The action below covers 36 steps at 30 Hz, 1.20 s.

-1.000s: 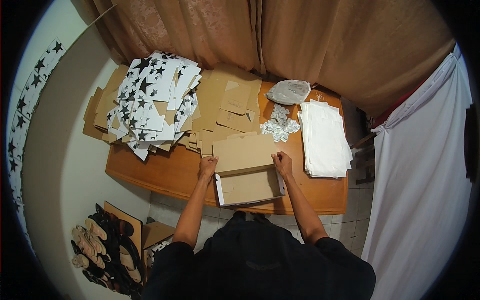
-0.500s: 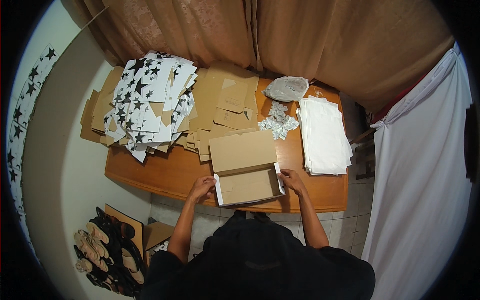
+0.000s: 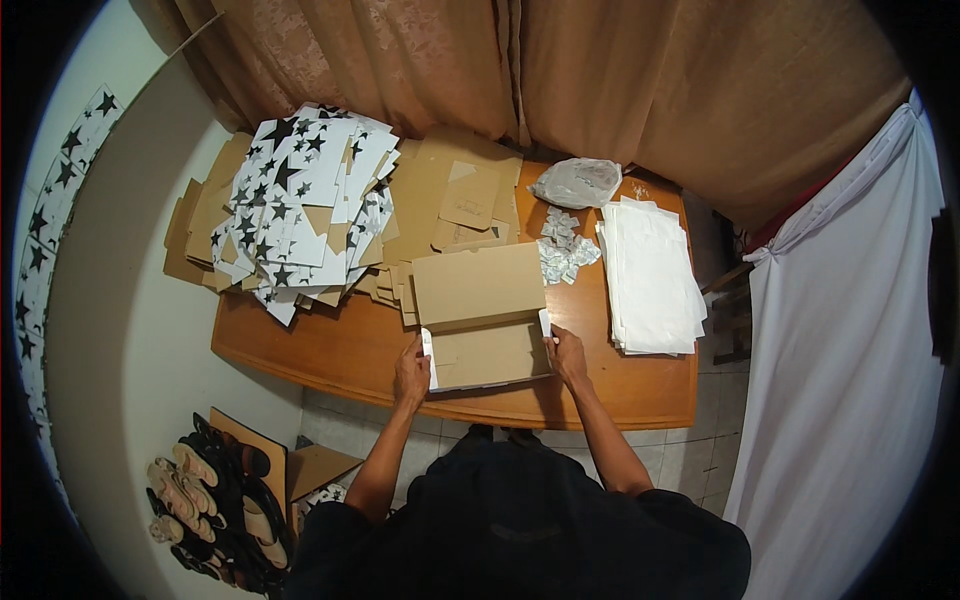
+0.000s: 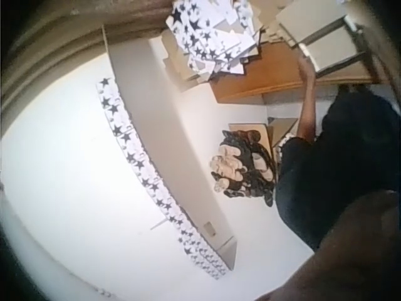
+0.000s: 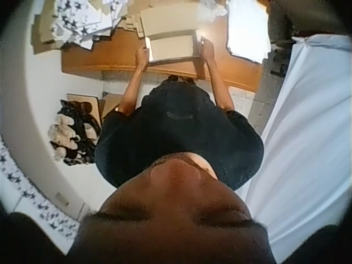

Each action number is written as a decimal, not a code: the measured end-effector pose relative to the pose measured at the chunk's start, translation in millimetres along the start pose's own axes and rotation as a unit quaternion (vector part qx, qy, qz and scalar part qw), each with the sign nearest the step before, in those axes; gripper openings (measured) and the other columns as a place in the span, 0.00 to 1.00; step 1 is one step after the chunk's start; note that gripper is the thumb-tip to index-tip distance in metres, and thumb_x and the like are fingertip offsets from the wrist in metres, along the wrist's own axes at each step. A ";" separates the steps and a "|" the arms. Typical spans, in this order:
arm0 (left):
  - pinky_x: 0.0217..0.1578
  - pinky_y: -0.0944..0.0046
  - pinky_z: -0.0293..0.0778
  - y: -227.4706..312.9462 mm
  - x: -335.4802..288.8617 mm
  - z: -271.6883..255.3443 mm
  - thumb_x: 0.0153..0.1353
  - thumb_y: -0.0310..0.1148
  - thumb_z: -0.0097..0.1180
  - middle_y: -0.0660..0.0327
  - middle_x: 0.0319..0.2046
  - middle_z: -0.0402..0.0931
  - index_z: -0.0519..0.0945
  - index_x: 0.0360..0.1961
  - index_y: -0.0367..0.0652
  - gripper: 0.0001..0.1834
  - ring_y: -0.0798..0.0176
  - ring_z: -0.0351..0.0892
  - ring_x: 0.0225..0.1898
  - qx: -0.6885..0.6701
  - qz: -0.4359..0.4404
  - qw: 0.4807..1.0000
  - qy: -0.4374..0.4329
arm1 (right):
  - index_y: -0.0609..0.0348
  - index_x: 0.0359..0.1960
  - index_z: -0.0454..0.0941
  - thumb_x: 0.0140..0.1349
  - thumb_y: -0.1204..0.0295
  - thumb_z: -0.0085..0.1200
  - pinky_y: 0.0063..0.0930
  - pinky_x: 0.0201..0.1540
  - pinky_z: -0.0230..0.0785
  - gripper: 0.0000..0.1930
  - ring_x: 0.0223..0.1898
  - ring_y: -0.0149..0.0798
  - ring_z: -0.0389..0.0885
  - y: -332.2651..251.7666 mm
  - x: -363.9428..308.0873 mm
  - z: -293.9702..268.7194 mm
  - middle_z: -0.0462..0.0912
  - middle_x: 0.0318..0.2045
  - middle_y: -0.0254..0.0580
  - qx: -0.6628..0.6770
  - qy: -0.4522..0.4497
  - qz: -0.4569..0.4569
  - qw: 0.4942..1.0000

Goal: The recorder is folding flat cardboard components into shoe boxes and placing tissue paper inside them.

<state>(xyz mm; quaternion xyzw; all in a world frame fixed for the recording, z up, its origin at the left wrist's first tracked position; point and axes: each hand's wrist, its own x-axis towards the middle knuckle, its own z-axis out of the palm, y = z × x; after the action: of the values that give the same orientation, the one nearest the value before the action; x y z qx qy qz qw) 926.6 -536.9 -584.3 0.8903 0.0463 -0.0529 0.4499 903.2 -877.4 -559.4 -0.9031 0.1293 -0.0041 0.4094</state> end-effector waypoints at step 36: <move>0.36 0.68 0.79 269.1 34.5 297.2 0.65 0.30 0.60 0.62 0.38 0.80 0.78 0.54 0.37 0.17 0.70 0.80 0.36 -0.153 0.027 0.918 -0.366 | 0.66 0.60 0.73 0.66 0.66 0.60 0.39 0.50 0.78 0.25 0.48 0.51 0.86 192.2 -3.6 -231.5 0.84 0.49 0.60 0.122 0.160 0.162 0.966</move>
<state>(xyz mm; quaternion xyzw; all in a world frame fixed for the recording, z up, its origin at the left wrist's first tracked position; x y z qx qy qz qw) 980.2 -934.2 -549.9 0.7302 -0.1381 -0.3553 0.5670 829.3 -1168.8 -547.5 -0.8008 0.3361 -0.0977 0.4860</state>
